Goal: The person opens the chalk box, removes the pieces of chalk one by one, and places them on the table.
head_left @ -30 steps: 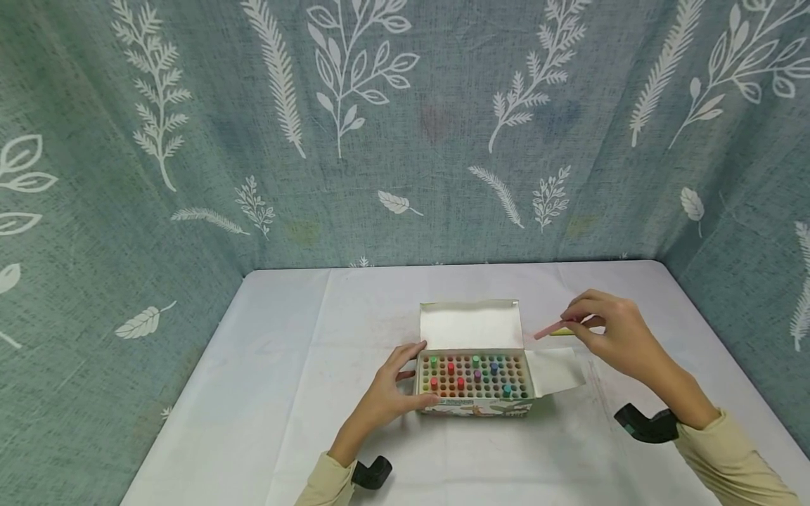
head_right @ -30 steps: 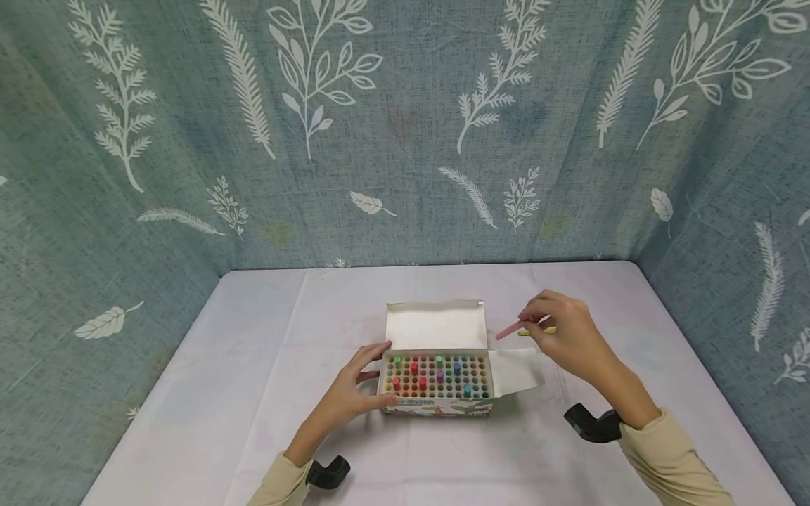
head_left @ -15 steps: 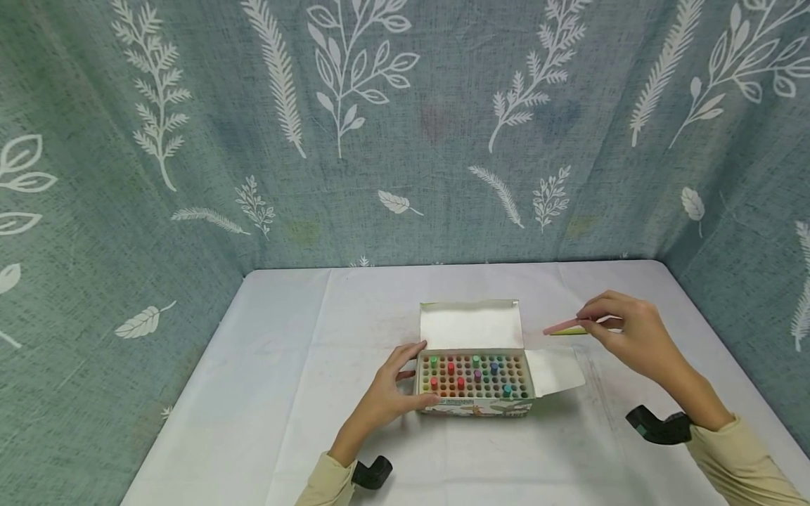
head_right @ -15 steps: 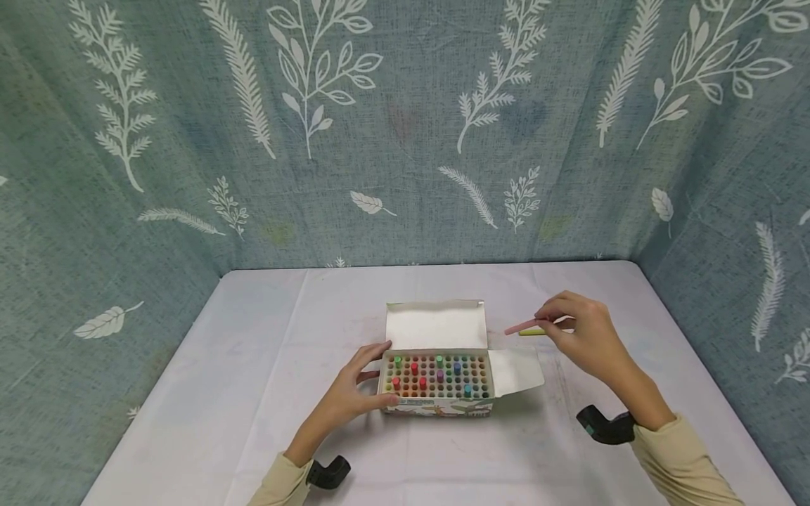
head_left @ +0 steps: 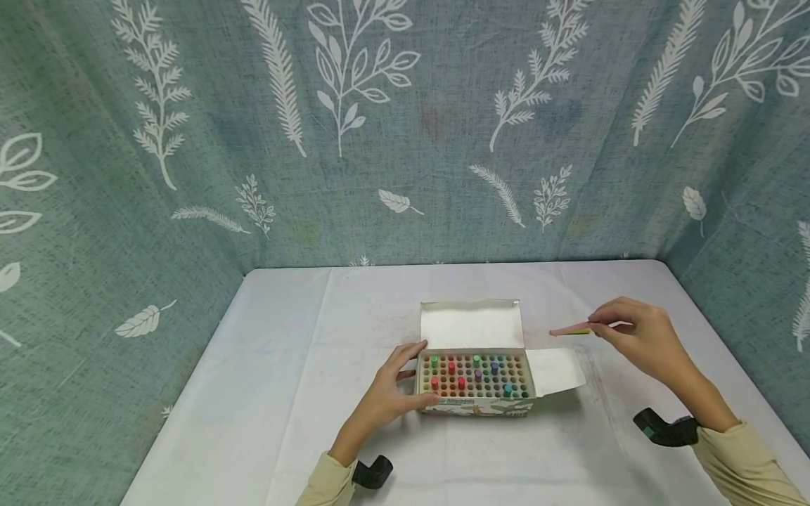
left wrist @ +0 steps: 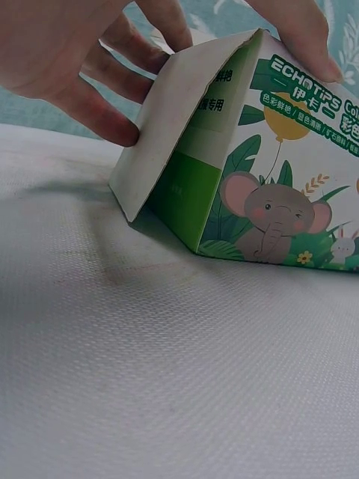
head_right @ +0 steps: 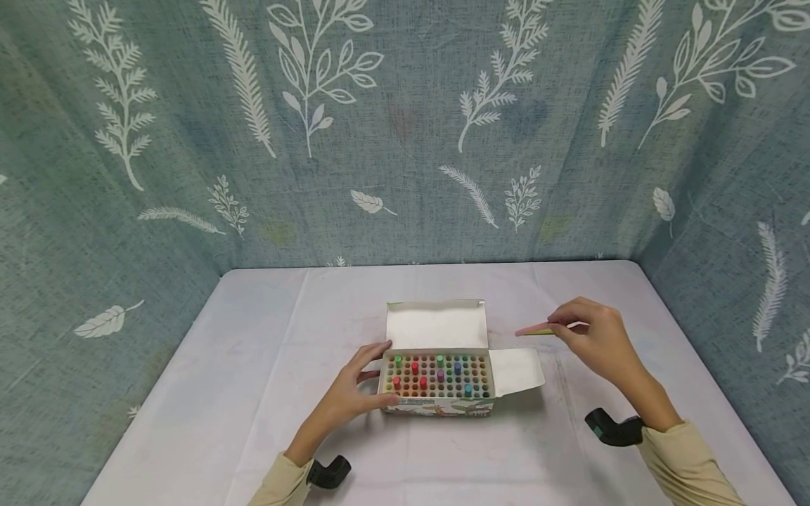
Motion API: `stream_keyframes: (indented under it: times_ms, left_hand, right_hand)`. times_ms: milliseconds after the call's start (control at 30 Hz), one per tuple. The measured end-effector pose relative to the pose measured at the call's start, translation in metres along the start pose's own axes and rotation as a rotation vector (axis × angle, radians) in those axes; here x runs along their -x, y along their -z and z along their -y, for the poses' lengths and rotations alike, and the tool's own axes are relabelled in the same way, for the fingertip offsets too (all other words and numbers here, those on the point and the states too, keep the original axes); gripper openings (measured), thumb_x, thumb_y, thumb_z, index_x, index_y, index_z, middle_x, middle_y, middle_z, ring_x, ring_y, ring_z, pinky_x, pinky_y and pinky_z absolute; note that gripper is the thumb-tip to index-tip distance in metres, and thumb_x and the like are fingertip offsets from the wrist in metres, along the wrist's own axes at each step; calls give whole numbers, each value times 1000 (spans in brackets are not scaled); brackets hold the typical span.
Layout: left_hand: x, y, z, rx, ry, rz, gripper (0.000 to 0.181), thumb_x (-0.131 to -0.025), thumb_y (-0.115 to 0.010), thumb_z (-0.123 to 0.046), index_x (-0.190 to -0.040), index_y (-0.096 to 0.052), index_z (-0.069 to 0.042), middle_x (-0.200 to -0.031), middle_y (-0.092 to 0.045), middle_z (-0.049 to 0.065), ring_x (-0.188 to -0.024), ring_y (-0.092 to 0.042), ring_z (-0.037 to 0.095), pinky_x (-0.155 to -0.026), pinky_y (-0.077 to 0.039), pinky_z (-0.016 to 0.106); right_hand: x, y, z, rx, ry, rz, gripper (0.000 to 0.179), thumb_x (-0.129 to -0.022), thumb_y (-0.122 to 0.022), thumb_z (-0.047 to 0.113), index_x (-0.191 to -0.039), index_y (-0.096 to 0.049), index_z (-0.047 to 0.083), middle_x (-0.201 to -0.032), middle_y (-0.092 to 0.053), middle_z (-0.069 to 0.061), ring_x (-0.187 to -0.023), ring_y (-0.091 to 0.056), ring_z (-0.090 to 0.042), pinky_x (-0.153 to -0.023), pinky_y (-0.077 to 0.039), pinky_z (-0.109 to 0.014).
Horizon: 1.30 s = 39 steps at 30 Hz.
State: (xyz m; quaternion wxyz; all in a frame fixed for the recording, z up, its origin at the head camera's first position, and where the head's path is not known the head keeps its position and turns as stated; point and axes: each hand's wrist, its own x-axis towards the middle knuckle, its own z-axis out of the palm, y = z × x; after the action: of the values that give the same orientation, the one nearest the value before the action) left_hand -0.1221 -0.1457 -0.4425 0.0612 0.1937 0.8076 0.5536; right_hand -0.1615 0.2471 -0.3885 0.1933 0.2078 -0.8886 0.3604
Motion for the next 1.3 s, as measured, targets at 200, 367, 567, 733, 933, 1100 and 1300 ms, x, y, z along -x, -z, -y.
stream_keyframes:
  times_ms: [200,367,567,733,933,1100,1300]
  left_hand:
    - [0,0,0,9,18,0,83,-76,-81,-16,-146,-36,-8,-145,-34,14,-133,-33,30,-103,-40,52]
    - [1,0,0,8,26,2,83,-76,-81,-16,-146,-36,-9,-145,-34,13,-133,-33,31,-103,-40,52]
    - [0,0,-1,8,23,6,84,-76,-81,-15,-146,-36,-9,-145,-33,14,-133,-33,32,-103,-40,52]
    - [1,0,-1,5,23,6,84,-76,-81,-15,-146,-35,-9,-145,-34,14,-133,-33,31,-103,-40,51]
    - [1,0,-1,4,26,9,84,-76,-81,-16,-147,-35,-10,-145,-33,13,-133,-33,31,-103,-40,50]
    - [1,0,-3,2,31,6,84,-76,-81,-16,-146,-35,-10,-145,-33,13,-133,-33,32,-103,-40,51]
    - [1,0,-3,3,34,5,84,-76,-81,-15,-146,-36,-9,-145,-34,13,-133,-33,32,-104,-39,52]
  right_hand:
    - [4,-2,-9,-9,-38,1,16,-75,-74,-10,-86,-72,2,-86,-67,-7,-78,-56,6,-66,-49,-4]
    - [8,-4,-16,-29,-92,5,12,-77,-74,-6,-87,-72,1,-86,-67,-10,-79,-55,7,-65,-50,-6]
    - [12,-8,-27,-49,-144,20,10,-78,-74,-3,-88,-73,1,-87,-67,-12,-76,-57,6,-64,-50,-6]
    - [16,-13,-38,-67,-166,26,11,-79,-73,-5,-89,-72,-3,-87,-67,-17,-72,-61,3,-62,-51,-8]
    - [30,-33,-94,-180,-191,-9,11,-80,-75,6,-91,-72,2,-86,-69,-10,-70,-65,-3,-57,-53,-14]
    - [43,-56,-149,-96,-257,-21,15,-82,-75,21,-94,-73,13,-92,-68,-3,-76,-64,1,-60,-54,-15]
    - [42,-55,-138,-143,-353,2,21,-86,-72,17,-99,-71,1,-98,-67,-15,-80,-63,1,-61,-55,-15]
